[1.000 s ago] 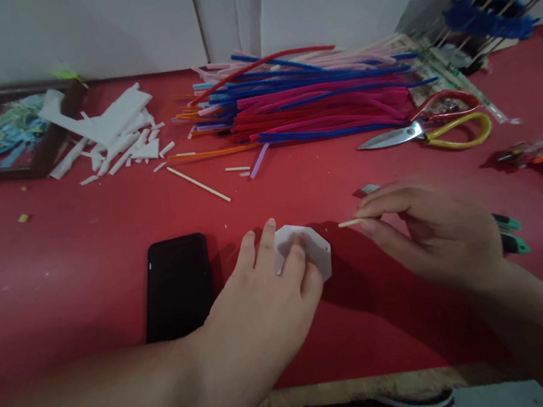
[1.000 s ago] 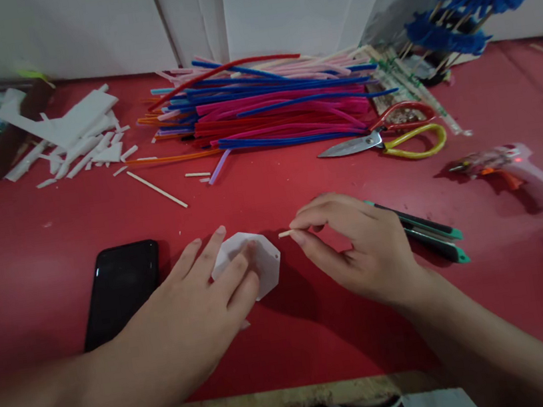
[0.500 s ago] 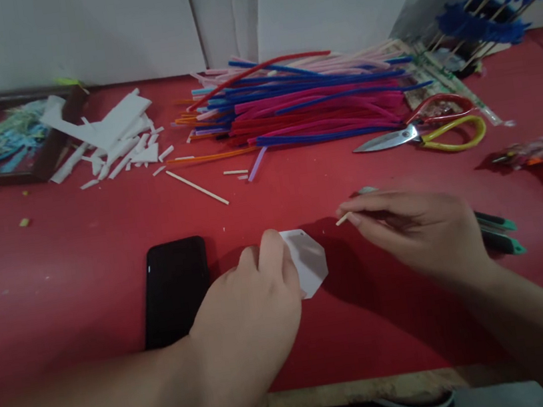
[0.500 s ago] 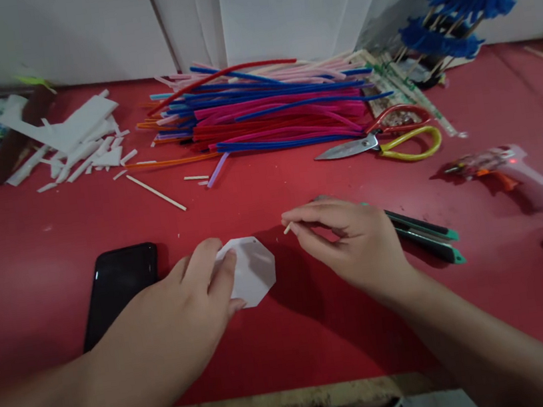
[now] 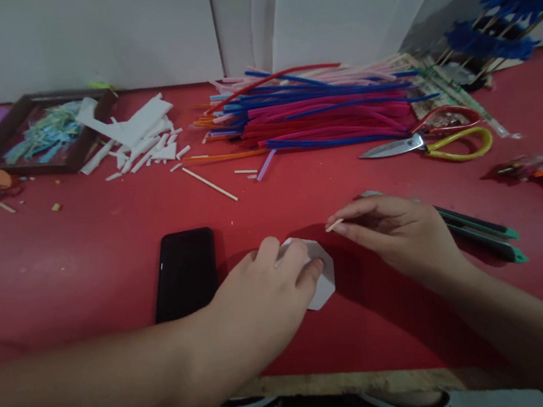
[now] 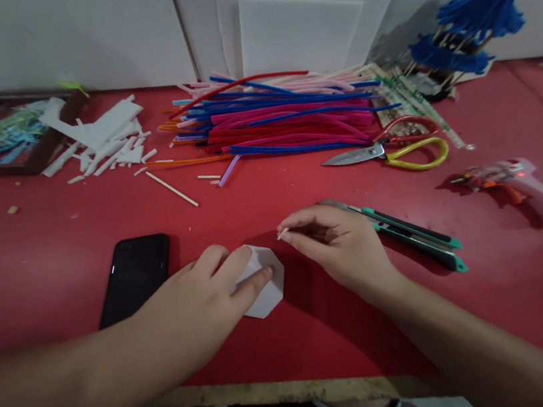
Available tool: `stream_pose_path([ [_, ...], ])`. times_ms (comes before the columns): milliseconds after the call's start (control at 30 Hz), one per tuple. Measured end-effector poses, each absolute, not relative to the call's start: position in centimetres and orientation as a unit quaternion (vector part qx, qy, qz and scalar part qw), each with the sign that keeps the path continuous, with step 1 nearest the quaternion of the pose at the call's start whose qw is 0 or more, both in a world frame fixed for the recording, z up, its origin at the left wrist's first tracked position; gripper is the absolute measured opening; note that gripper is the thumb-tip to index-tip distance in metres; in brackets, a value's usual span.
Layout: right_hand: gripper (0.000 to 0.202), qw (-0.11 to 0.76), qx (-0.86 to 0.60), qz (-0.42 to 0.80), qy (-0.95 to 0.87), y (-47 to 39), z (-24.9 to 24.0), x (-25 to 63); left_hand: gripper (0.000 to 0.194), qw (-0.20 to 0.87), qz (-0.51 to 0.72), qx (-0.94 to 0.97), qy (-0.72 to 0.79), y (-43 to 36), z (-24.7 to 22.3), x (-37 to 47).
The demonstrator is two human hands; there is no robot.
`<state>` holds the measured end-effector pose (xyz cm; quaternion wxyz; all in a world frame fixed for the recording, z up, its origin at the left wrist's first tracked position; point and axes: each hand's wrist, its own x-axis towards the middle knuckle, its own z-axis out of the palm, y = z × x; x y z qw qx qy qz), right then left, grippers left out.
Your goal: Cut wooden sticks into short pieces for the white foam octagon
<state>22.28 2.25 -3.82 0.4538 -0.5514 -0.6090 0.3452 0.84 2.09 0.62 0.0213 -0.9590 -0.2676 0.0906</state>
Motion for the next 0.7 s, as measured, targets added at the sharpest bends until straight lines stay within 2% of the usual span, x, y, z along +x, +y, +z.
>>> stream_pose_path([
  [167, 0.012, 0.492, -0.530, 0.370, -0.583, 2.3, -4.2, 21.5, 0.035, 0.113, 0.045, -0.954, -0.273, 0.3, -0.4, 1.5],
  [300, 0.006, 0.459, -0.533, 0.353, -0.617, 2.2, -4.1, 21.1, 0.043, 0.089, 0.061, -0.960, -0.260, -0.3, -0.2, 1.7],
  [467, 0.009, 0.424, -0.547, 0.328, -0.643, 2.0, -4.1, 21.0, 0.038, 0.118, 0.035, -0.960, -0.252, -0.5, -0.2, 2.2],
  [600, 0.018, 0.438, -0.548, 0.304, -0.645, 2.1, -4.5, 21.2, 0.037, 0.126, 0.023, -0.958, -0.258, -0.3, -0.2, 2.5],
  [700, 0.014, 0.423, -0.543, 0.251, -0.681, 2.2, -4.4, 21.5, 0.037, 0.116, 0.024, -0.958, -0.262, -0.1, -0.2, 2.5],
])
